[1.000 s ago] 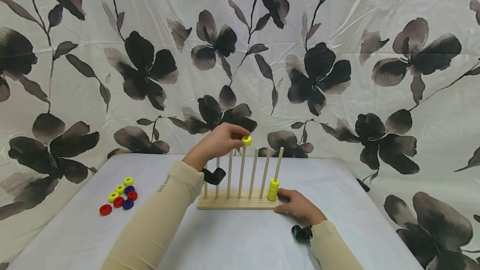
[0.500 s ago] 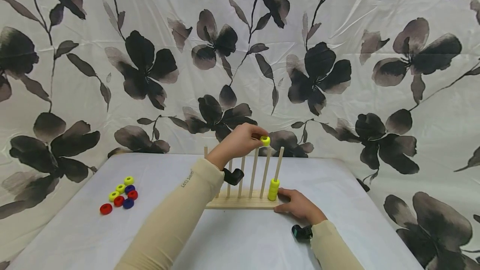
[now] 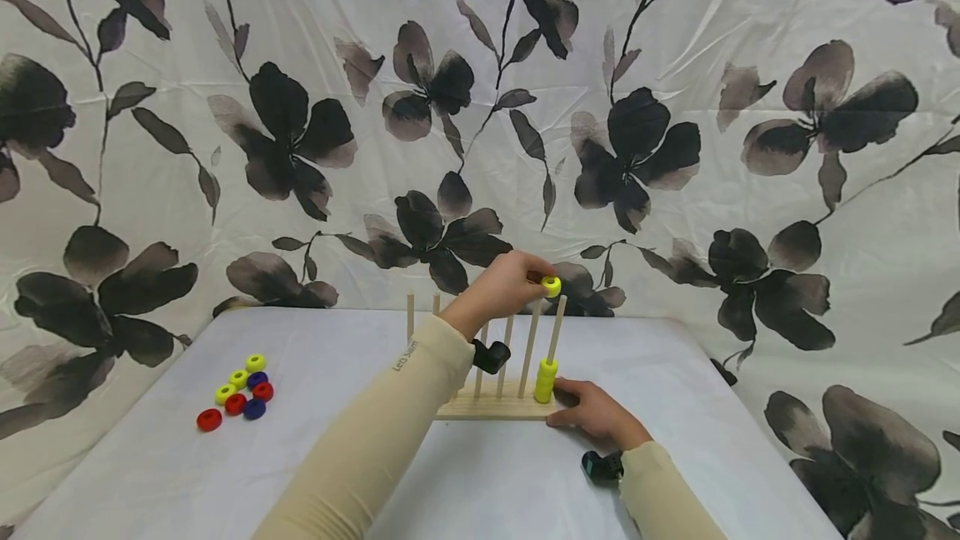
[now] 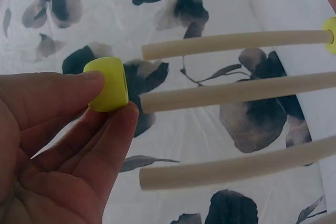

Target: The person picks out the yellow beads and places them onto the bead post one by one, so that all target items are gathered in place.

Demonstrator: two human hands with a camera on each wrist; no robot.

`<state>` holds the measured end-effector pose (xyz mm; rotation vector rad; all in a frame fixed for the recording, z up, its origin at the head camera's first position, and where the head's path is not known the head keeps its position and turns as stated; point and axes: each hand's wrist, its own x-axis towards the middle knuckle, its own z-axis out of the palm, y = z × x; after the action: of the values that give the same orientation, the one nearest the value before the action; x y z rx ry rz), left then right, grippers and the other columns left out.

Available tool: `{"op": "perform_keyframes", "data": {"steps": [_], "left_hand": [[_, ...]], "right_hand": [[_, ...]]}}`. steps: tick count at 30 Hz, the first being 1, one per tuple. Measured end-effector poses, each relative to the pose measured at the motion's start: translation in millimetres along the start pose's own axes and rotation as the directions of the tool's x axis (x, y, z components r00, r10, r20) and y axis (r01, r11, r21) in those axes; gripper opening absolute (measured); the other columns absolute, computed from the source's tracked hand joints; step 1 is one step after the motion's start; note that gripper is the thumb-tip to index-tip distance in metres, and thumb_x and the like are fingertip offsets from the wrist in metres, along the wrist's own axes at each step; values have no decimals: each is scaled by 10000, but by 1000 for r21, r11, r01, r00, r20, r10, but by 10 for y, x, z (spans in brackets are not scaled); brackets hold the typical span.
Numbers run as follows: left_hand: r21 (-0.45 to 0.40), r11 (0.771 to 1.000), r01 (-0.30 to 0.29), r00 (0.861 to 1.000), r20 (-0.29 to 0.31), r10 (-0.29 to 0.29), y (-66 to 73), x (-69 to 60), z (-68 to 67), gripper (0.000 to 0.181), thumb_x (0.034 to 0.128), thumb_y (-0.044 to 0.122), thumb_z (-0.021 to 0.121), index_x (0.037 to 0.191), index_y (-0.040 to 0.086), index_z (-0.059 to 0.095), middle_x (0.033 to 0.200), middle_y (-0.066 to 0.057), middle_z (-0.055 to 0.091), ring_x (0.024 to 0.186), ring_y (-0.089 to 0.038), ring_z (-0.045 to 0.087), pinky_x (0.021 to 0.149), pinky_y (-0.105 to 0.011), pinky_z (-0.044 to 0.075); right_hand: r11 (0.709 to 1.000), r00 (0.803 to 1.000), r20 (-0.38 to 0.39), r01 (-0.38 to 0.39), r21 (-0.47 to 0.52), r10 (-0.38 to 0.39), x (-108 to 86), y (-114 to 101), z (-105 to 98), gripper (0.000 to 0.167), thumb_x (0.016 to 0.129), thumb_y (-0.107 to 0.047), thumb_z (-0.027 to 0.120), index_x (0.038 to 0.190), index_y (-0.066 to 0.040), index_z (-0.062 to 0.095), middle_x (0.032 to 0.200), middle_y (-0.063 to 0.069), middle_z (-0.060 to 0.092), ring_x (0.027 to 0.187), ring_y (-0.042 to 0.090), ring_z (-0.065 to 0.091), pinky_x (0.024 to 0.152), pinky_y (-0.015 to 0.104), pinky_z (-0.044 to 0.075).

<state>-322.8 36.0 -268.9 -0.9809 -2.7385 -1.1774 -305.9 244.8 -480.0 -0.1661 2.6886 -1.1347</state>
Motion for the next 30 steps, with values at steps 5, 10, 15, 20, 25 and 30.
{"op": "perform_keyframes", "data": {"steps": [5, 10, 15, 20, 25, 30], "left_hand": [[1, 1000, -11, 1000, 13, 11, 15, 47, 72, 320, 918, 40, 597, 1232, 50, 661, 1164, -95, 685, 1030, -180, 655, 853, -264, 543], [7, 1000, -19, 1000, 8, 19, 21, 79, 108, 312, 916, 31, 599, 1220, 39, 665, 1156, -103, 687, 1022, -184, 654, 846, -256, 544], [32, 999, -25, 1000, 8, 25, 21, 93, 141, 307, 925, 43, 601, 1225, 41, 664, 1162, -97, 687, 1028, -178, 652, 865, -261, 546], [40, 999, -24, 1000, 14, 23, 32, 98, 186, 319, 930, 54, 595, 1243, 40, 655, 1185, -96, 683, 1032, -172, 654, 870, -255, 546], [61, 998, -28, 999, 23, 27, 52, 118, 207, 330, 936, 63, 584, 1259, 51, 647, 1207, -92, 675, 1027, -164, 649, 870, -250, 547], [98, 994, -41, 999, 37, 38, 56, 124, 211, 320, 938, 54, 578, 1250, 46, 652, 1203, -95, 675, 1040, -174, 646, 869, -247, 546]], "right_hand": [[1000, 1000, 6, 20, 19, -20, 4, 21, 6, 773, 724, -355, 834, 1405, -157, 526, 1477, 116, 473, 1403, 372, 368, 1126, 613, 272], [999, 999, 5, 38, 14, -38, 7, 23, -4, 764, 729, -353, 831, 1404, -161, 528, 1477, 115, 473, 1403, 369, 369, 1126, 611, 274], [999, 999, 9, 34, 21, -34, 0, 12, -8, 766, 734, -347, 828, 1410, -159, 521, 1487, 114, 461, 1409, 369, 359, 1131, 613, 262], [999, 999, 18, 28, 22, -28, -12, 11, 4, 782, 731, -356, 830, 1416, -154, 513, 1486, 122, 461, 1408, 371, 360, 1132, 609, 266], [999, 999, 10, 39, 6, -39, -5, 15, -8, 761, 730, -343, 830, 1405, -167, 527, 1474, 114, 478, 1402, 366, 371, 1125, 608, 277], [999, 999, 6, 41, 0, -41, 11, 22, -14, 752, 726, -343, 833, 1398, -181, 537, 1472, 101, 482, 1405, 359, 369, 1128, 603, 276]]}}
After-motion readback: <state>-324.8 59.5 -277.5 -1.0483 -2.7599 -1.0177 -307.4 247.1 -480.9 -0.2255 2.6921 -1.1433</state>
